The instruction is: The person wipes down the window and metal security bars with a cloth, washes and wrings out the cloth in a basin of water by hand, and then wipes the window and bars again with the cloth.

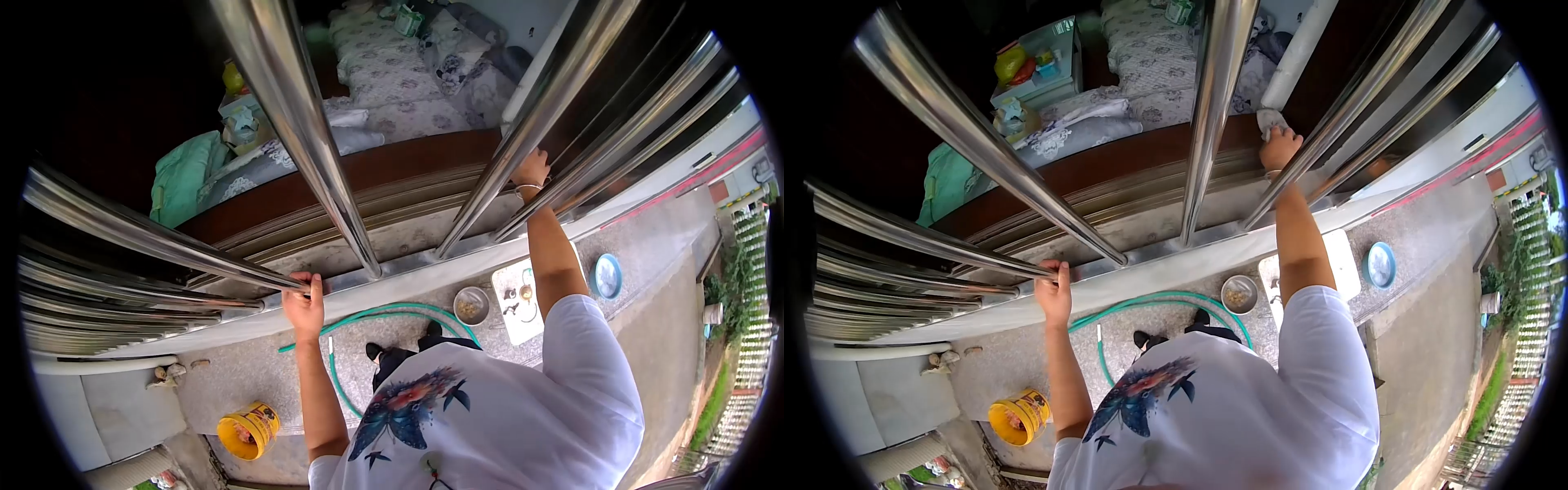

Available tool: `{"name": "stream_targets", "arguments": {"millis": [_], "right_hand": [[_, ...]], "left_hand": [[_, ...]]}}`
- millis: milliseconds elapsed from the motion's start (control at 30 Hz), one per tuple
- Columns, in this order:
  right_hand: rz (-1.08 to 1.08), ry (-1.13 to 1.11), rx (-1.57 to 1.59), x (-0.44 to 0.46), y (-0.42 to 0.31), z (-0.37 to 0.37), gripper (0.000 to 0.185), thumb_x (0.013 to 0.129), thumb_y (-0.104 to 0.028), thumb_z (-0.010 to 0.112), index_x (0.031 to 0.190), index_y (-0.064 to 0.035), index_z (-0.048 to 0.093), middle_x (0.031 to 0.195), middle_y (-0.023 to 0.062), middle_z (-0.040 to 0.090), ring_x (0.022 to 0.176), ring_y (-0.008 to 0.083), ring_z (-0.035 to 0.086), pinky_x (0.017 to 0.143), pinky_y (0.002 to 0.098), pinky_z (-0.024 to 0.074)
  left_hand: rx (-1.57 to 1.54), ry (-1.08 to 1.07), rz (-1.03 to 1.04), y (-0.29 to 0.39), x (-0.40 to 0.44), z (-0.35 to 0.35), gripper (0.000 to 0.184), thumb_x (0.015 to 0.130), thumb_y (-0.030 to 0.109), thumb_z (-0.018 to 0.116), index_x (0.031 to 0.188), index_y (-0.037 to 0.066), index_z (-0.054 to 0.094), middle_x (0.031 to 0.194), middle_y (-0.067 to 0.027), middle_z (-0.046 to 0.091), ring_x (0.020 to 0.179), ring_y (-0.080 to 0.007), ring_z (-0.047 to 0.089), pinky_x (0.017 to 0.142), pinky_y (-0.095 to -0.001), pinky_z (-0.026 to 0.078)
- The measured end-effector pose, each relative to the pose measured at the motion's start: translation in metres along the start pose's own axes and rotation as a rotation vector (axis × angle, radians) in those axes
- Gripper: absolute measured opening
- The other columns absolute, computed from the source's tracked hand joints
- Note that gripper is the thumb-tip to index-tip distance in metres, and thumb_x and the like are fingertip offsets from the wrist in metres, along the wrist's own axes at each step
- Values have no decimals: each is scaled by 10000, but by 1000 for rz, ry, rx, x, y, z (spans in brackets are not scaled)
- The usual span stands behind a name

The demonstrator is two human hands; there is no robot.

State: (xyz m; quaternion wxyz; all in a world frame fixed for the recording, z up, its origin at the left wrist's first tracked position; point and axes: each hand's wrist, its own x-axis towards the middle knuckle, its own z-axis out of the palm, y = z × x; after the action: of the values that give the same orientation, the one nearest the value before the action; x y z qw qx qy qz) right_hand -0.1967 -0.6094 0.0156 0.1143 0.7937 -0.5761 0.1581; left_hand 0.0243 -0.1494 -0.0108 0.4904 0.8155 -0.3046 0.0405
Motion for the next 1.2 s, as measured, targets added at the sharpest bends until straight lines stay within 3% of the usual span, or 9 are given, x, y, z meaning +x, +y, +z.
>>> {"name": "stream_targets", "arguments": {"millis": [200, 333, 433, 533, 600, 933, 1033, 1133, 1200], "right_hand": [[-508, 165, 425, -47, -21, -2, 386, 806, -325, 629, 1100, -75, 646, 1108, 190, 601, 985, 415, 548, 890, 496, 458], [-757, -124, 488, -52, -3, -22, 387, 831, -358, 576, 1065, -64, 668, 1030, 230, 644, 995, 407, 577, 905, 475, 436], [-106, -669, 653, -81, 27, -66, 372, 822, -335, 561, 993, -28, 682, 957, 224, 663, 957, 335, 622, 872, 404, 455], [46, -560, 244, -105, 29, -168, 395, 817, -356, 564, 954, -3, 678, 909, 196, 669, 880, 242, 633, 807, 335, 476], [179, -879, 504, -123, 34, -213, 353, 827, -305, 575, 957, 6, 678, 907, 156, 681, 834, 206, 631, 783, 304, 483], [-210, -548, 1240, -128, -53, -141, 361, 929, -251, 604, 1165, 23, 602, 1025, 53, 644, 934, 120, 569, 834, 269, 456], [-34, -759, 1599, -102, -104, -143, 318, 918, -211, 624, 1147, 10, 623, 1008, 44, 664, 915, 109, 593, 834, 258, 473], [-433, -925, 1452, -79, -161, -123, 347, 934, -207, 615, 1188, 28, 592, 1098, 77, 647, 1032, 143, 593, 880, 278, 472], [-1135, -481, 1076, -77, -209, -134, 355, 932, -171, 595, 1217, 37, 568, 1208, 105, 584, 1103, 208, 567, 931, 314, 449]], "left_hand": [[-26, 10, 65, 1, 1, 0, 209, 844, 176, 675, 726, 30, 583, 775, -99, 608, 742, -319, 572, 676, -413, 438], [-17, 2, 95, 1, 1, -4, 226, 831, 176, 689, 694, 33, 578, 783, -96, 613, 741, -321, 576, 678, -417, 438], [40, -16, 98, 1, 0, -6, 245, 826, 179, 692, 670, 33, 573, 800, -95, 623, 746, -324, 579, 682, -425, 437], [16, -14, 59, 3, 2, -4, 255, 820, 181, 695, 646, 37, 575, 804, -92, 632, 748, -326, 581, 686, -432, 434], [6, -12, 49, 7, 3, -5, 251, 815, 179, 696, 639, 43, 581, 784, -88, 631, 733, -325, 582, 681, -433, 435], [0, -33, 20, 0, 2, -6, 216, 804, 190, 705, 662, 57, 612, 809, -80, 640, 758, -306, 595, 715, -418, 447], [42, -27, 73, -2, 1, -8, 195, 817, 195, 697, 712, 60, 604, 786, -77, 632, 760, -302, 590, 698, -408, 452], [55, -28, 105, -1, 3, -10, 172, 819, 195, 697, 769, 61, 600, 785, -78, 633, 773, -312, 590, 686, -408, 459], [41, -71, 100, 3, 5, -13, 164, 816, 189, 696, 779, 61, 601, 789, -78, 634, 783, -310, 595, 688, -406, 459]]}}
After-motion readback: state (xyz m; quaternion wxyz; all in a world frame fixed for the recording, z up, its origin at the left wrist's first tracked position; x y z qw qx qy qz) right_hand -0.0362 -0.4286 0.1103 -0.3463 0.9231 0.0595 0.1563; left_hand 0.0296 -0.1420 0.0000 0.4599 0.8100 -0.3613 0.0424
